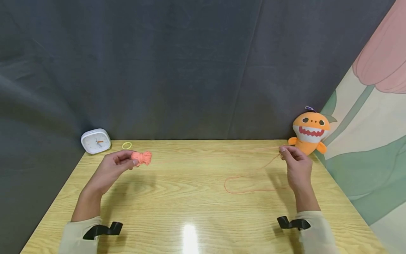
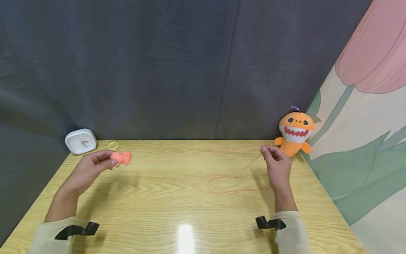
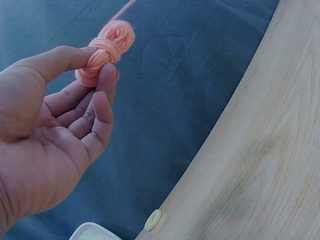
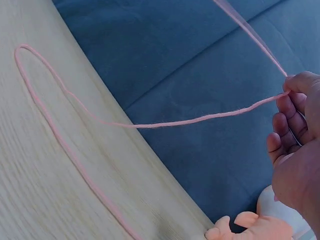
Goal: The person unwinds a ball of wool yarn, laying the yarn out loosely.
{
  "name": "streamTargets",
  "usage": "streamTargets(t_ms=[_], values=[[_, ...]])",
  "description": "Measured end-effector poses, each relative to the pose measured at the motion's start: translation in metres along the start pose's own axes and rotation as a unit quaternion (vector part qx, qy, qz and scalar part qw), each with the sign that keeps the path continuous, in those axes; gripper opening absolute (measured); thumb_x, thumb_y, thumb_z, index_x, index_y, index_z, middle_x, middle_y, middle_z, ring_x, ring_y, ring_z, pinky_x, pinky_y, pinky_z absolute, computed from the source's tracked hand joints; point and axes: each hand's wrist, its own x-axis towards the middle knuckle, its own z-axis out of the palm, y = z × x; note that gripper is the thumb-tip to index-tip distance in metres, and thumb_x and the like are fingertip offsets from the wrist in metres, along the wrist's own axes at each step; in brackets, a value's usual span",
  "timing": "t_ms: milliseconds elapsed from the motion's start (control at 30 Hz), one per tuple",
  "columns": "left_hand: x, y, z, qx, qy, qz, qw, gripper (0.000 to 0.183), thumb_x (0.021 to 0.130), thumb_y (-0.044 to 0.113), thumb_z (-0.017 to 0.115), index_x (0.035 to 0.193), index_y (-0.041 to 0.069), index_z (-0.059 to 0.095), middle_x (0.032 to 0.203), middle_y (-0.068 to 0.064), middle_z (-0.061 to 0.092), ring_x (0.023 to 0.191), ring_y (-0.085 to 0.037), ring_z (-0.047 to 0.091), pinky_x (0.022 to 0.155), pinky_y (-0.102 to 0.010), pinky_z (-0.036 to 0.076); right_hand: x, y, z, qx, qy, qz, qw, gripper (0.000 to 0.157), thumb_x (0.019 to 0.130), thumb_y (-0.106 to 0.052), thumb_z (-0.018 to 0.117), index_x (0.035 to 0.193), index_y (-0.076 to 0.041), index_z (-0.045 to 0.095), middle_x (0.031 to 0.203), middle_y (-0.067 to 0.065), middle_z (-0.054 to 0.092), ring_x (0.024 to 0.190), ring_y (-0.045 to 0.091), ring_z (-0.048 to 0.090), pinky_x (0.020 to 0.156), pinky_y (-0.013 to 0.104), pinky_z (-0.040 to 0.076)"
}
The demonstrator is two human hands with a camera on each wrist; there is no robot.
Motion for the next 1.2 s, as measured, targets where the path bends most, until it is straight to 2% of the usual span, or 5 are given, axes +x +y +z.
streamTargets(t_ms=[233, 400, 533, 733, 1200], values=[[-0.002, -0.001, -0.002, 0.006, 0.006, 0.002, 1.0, 0.039, 0.103, 0.022, 0.065, 0.13, -0.006, 0.06, 0.101, 0.014, 0.068, 0.09, -0.005, 0.064, 0.082, -0.019, 0.056, 0.006, -0.001, -0.012, 0.032, 0.033, 0.021, 0.999, 0.007, 0.093, -0.008, 0.076, 0.097, -0.001, 0.076, 0.083, -0.004, 0.071, 0.075, 0.01, 0.059, 0.069, 0.016, 0.053], [-0.002, -0.001, -0.004, -0.003, -0.002, 0.018, 0.9998, 0.036, 0.104, 0.019, 0.064, 0.129, -0.007, 0.06, 0.101, 0.014, 0.068, 0.09, -0.006, 0.065, 0.083, -0.021, 0.057, 0.01, -0.001, -0.024, 0.003, 0.059, 0.051, 0.997, 0.008, 0.095, -0.013, 0.076, 0.099, -0.006, 0.077, 0.088, -0.007, 0.071, 0.08, 0.011, 0.059, 0.072, 0.014, 0.053], [-0.003, -0.003, -0.007, -0.004, -0.003, 0.025, 0.9997, 0.033, 0.104, 0.019, 0.064, 0.128, -0.004, 0.061, 0.101, 0.015, 0.068, 0.089, -0.006, 0.064, 0.082, -0.019, 0.056, 0.015, -0.001, -0.03, 0.015, 0.078, 0.05, 0.996, 0.004, 0.094, -0.009, 0.075, 0.094, -0.006, 0.077, 0.083, -0.006, 0.072, 0.076, 0.011, 0.06, 0.07, 0.015, 0.053], [-0.004, -0.004, -0.011, -0.023, 0.015, 0.039, 0.9988, 0.018, 0.103, 0.013, 0.064, 0.119, 0.008, 0.066, 0.097, 0.015, 0.068, 0.086, -0.005, 0.064, 0.078, -0.017, 0.054, 0.017, 0.0, -0.044, -0.004, 0.071, 0.058, 0.996, 0.005, 0.094, -0.009, 0.076, 0.091, -0.005, 0.076, 0.078, -0.005, 0.071, 0.073, 0.01, 0.059, 0.065, 0.015, 0.052], [-0.009, -0.001, -0.017, -0.038, 0.03, 0.043, 0.9979, 0.015, 0.104, 0.014, 0.063, 0.118, 0.014, 0.068, 0.095, 0.014, 0.067, 0.087, -0.006, 0.062, 0.078, -0.017, 0.051, 0.019, 0.022, -0.081, -0.042, 0.069, 0.084, 0.993, 0.007, 0.094, -0.008, 0.075, 0.088, -0.007, 0.079, 0.071, -0.009, 0.068, 0.067, 0.007, 0.057, 0.06, 0.016, 0.048]])
